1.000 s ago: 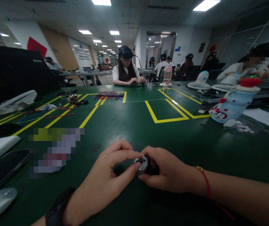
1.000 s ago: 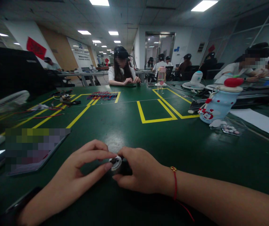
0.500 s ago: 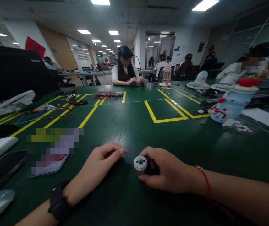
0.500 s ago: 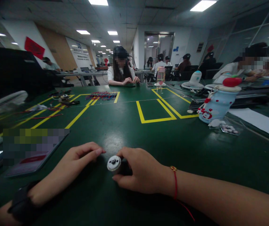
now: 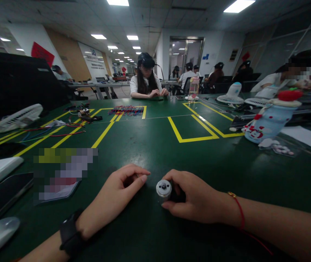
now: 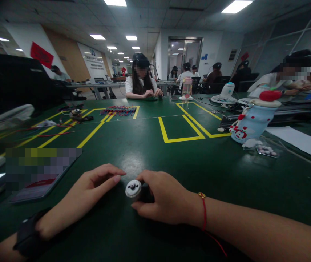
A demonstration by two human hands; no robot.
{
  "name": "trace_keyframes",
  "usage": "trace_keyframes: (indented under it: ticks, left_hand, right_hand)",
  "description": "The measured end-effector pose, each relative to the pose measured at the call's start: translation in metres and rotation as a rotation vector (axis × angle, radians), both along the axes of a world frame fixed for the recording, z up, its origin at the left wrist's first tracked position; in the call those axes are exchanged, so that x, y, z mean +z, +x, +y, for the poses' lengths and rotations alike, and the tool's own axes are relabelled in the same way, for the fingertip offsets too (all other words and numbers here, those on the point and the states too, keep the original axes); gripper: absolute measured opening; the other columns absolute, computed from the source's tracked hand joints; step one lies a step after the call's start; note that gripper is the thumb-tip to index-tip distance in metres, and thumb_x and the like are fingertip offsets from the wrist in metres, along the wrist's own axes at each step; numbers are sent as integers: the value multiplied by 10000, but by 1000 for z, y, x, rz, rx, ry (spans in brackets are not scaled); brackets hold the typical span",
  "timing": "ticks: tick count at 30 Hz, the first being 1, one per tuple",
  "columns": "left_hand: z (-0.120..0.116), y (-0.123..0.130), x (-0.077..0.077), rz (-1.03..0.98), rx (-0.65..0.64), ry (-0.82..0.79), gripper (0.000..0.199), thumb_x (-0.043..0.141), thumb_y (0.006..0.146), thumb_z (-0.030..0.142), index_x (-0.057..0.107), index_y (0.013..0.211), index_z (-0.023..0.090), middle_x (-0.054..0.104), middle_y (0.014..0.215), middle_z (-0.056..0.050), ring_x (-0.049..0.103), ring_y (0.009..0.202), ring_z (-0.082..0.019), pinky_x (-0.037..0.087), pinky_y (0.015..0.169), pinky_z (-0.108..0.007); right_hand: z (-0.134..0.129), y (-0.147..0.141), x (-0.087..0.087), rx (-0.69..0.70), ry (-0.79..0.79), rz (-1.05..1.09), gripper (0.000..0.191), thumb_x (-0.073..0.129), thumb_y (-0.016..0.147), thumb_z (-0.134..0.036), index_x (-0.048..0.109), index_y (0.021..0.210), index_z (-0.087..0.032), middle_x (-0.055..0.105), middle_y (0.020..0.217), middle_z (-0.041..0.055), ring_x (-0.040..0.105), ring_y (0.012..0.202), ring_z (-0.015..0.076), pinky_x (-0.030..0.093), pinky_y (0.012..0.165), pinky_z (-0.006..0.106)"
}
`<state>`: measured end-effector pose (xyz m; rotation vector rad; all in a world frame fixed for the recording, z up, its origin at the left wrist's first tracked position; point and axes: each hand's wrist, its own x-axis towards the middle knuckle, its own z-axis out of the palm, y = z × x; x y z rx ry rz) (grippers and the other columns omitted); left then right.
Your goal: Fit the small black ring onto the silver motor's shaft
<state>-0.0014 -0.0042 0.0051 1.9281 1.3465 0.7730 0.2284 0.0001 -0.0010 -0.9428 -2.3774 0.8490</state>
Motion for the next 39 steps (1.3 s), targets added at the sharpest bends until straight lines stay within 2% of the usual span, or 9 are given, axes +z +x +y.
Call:
trace_keyframes:
  ticks: [3, 7, 14, 20, 23, 27, 32, 36, 39]
  left_hand:
    - [-6, 6, 3, -6, -100, 76, 224, 516, 924, 304, 630, 1114, 264, 607, 1002, -23, 576, 847, -178, 467, 750, -295]
    - [-14, 18, 7, -21, -189, 140, 235, 528, 929, 265, 645, 1127, 312, 585, 1009, -11, 564, 925, -171, 454, 819, -289]
    - [-16, 25, 10, -76, -132, 198, 168, 578, 899, 208, 718, 928, 297, 574, 918, 7, 558, 867, -153, 441, 772, -260]
    - [-14, 15, 12, -138, -40, 137, 154, 587, 895, 244, 716, 946, 309, 558, 898, 15, 561, 837, -150, 433, 734, -259]
    - [-10, 4, 10, -70, -54, 101, 145, 597, 888, 267, 727, 941, 307, 554, 902, 12, 558, 837, -155, 425, 744, -269]
    - [-2, -5, -1, 55, -188, 57, 146, 609, 881, 259, 743, 912, 309, 563, 942, 3, 551, 896, -172, 423, 799, -294]
    - [2, -4, -15, 174, -266, 112, 132, 643, 859, 296, 744, 916, 358, 586, 971, 2, 538, 944, -192, 412, 839, -331]
    - [2, -3, -15, 249, -286, 117, 123, 661, 842, 327, 744, 919, 374, 604, 960, 6, 543, 939, -197, 415, 835, -335]
    - [3, -4, -10, 211, -284, 77, 166, 629, 863, 321, 719, 999, 353, 610, 972, 4, 556, 934, -191, 434, 828, -321]
  right_hand:
    - [1, 0, -1, 1, 7, -1, 325, 686, 737, -245, 539, 1020, -185, 590, 835, 5, 495, 659, 133, 365, 560, 243]
    - [1, -1, -1, 22, 18, -7, 257, 665, 750, -252, 539, 963, -180, 571, 798, -2, 476, 628, 124, 351, 539, 239]
    - [3, -1, -2, 20, 28, -17, 260, 670, 749, -278, 531, 946, -182, 549, 777, -14, 459, 615, 119, 343, 529, 236]
    - [2, -1, -2, 23, 34, 12, 286, 692, 731, -246, 536, 963, -187, 537, 762, -31, 453, 609, 107, 340, 539, 228]
    - [1, 0, -2, 23, 14, 17, 293, 682, 738, -233, 541, 990, -187, 552, 784, -24, 466, 624, 109, 349, 547, 228]
    - [1, 1, -3, 7, -5, 20, 316, 682, 736, -232, 540, 1016, -189, 572, 820, -15, 486, 648, 116, 359, 553, 231]
    - [2, 2, -4, 0, -29, 9, 330, 683, 736, -249, 536, 1025, -191, 582, 812, -13, 495, 644, 122, 361, 545, 235]
    - [1, 2, -3, 6, -34, 7, 320, 681, 737, -243, 538, 1019, -192, 582, 803, -17, 498, 636, 119, 362, 542, 234]
    - [1, 2, -2, 3, -27, 10, 315, 683, 735, -247, 542, 1012, -195, 580, 805, -18, 500, 640, 118, 364, 542, 233]
